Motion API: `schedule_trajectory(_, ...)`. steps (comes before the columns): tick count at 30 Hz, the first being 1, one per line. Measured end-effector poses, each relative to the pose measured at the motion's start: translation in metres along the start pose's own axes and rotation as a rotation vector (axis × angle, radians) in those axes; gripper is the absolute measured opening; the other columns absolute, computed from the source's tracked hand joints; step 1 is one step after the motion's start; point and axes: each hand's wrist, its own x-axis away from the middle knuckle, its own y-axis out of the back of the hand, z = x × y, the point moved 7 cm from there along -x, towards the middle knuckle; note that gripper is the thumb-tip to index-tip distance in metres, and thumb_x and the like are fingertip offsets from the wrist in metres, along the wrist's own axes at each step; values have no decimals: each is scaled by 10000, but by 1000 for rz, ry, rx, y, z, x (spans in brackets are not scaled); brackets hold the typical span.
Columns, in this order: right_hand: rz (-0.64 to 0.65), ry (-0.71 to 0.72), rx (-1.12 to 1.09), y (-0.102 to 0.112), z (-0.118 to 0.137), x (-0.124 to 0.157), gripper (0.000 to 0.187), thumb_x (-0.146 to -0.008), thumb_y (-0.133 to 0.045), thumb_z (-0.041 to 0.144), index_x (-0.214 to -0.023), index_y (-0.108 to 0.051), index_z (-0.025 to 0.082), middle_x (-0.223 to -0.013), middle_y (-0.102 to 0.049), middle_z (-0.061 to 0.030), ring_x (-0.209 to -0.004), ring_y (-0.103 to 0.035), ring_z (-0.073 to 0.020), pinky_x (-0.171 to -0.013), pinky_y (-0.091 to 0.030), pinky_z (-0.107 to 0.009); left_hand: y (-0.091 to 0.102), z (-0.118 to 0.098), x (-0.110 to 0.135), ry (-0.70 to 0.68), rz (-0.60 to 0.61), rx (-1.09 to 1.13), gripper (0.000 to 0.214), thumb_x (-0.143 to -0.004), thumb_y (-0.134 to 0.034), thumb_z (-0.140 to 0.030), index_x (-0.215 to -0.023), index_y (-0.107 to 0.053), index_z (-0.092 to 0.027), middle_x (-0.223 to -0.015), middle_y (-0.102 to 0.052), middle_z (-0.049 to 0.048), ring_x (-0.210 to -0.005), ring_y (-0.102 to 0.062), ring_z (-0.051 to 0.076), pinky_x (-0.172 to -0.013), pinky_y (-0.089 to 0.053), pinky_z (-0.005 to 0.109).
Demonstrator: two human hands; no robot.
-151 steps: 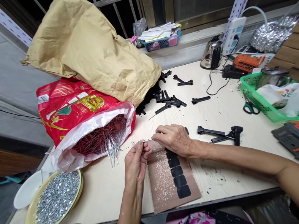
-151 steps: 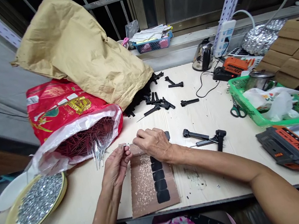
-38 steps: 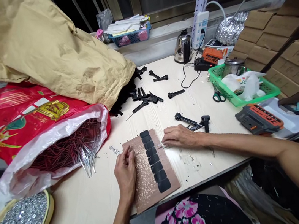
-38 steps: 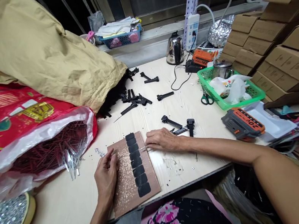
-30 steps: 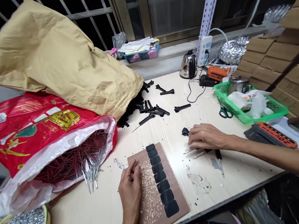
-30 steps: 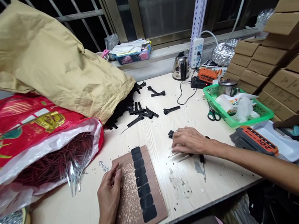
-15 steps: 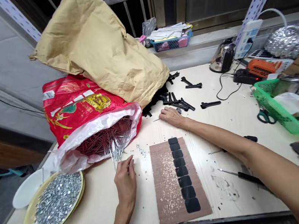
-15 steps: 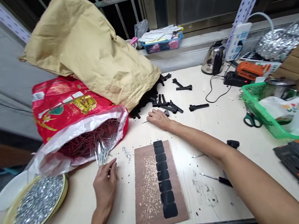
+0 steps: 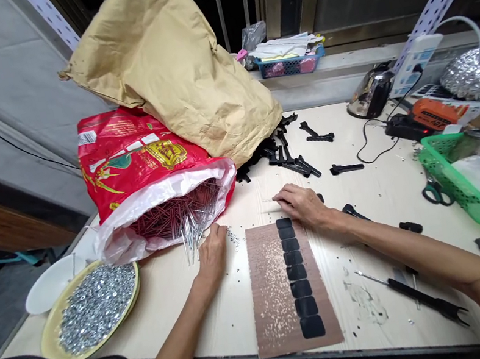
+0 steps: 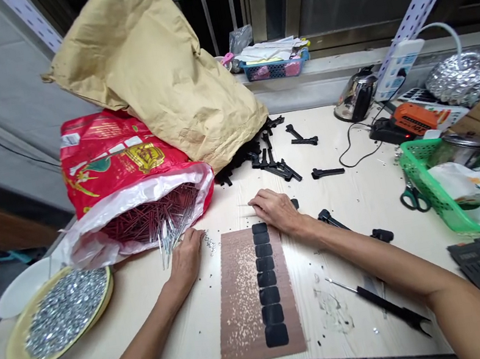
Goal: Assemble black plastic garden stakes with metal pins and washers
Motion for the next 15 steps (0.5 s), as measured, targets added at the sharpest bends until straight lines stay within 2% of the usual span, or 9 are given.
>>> schedule_trajectory(3,-4,-57,-71,0,13,9,237,-912,-453,179,-1042,-651,186,-976,-637,-74,-903,-597,-175,-758,-491,-301,-3,-6,-1,-62,70,-195,277,-880,-320,-88,-955,-573,-174,-1007,-557,97,-757,-562,189,-690,-415,307)
schedule_trajectory(6,-32,-96,-144,3,25,12,245,-901,-471,171,-1068,-649,197,-969,-636,-57,-886,-607,-161,-762,-491,-287,1,-7,3,-37,54,-276,286,-892,-286,-94,-970,-555,-153,-1008,-553,110,-741,-555,192,-669,-407,311)
schedule_trajectory(12,-33,-150,-224,5,40,14,241,-880,-494,153,-1041,-667,207,-950,-637,-29,-841,-613,-133,-753,-478,-255,12,-6,21,-12,-21,-179,280,-924,-286,-193,-922,-562,-144,-940,-560,106,-814,-564,208,-687,-416,310)
schedule_trajectory(15,-25,-141,-250,1,45,17,238,-877,-500,153,-1035,-670,205,-954,-640,-32,-852,-614,-135,-764,-474,-257,14,-3,25,11,-42,-166,254,-909,-315,-189,-874,-564,-151,-918,-570,106,-825,-572,215,-704,-422,318)
